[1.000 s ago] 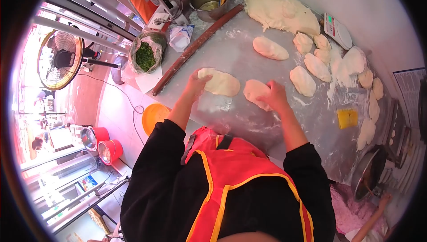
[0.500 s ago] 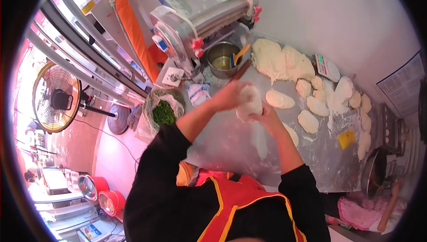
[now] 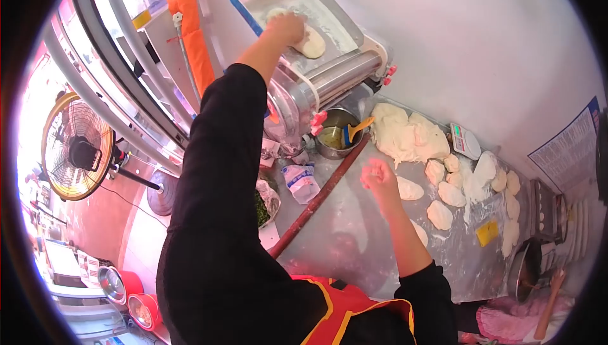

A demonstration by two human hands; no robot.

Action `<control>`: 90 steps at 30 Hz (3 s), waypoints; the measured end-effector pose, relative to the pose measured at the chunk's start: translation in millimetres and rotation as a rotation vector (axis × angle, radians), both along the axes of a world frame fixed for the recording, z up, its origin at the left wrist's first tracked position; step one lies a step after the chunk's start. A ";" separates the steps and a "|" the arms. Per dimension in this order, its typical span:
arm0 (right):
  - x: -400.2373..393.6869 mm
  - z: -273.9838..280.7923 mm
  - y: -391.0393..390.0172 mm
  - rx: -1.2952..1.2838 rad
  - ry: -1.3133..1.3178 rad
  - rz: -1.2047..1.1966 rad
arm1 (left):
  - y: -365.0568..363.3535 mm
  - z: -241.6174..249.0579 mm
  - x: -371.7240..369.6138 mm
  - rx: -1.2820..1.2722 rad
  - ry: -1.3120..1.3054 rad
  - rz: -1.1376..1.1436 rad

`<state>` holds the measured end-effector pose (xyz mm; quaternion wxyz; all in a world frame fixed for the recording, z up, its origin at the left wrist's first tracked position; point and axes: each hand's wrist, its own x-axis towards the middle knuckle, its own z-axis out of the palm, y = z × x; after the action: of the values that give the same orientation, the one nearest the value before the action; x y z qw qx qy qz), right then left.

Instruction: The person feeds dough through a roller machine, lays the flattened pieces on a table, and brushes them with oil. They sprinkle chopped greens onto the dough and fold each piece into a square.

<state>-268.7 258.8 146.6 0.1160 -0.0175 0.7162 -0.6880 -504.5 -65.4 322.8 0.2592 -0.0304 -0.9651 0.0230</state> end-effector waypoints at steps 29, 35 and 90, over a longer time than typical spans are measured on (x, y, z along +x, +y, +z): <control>-52.2 -69.8 -190.5 0.518 1.148 0.760 | 35.2 -52.2 38.2 0.078 -0.007 -0.241; -41.3 -8.4 -102.3 0.000 -0.344 0.536 | 37.1 -50.1 41.9 0.085 -0.014 -0.225; -166.8 -81.8 -74.8 -1.067 -0.365 -0.090 | 36.3 -46.7 35.4 0.136 -0.119 -0.223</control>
<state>-435.5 184.0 64.8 0.1838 0.0761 0.2374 -0.9508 -469.1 -29.1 276.0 0.2041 -0.1212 -0.9687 -0.0731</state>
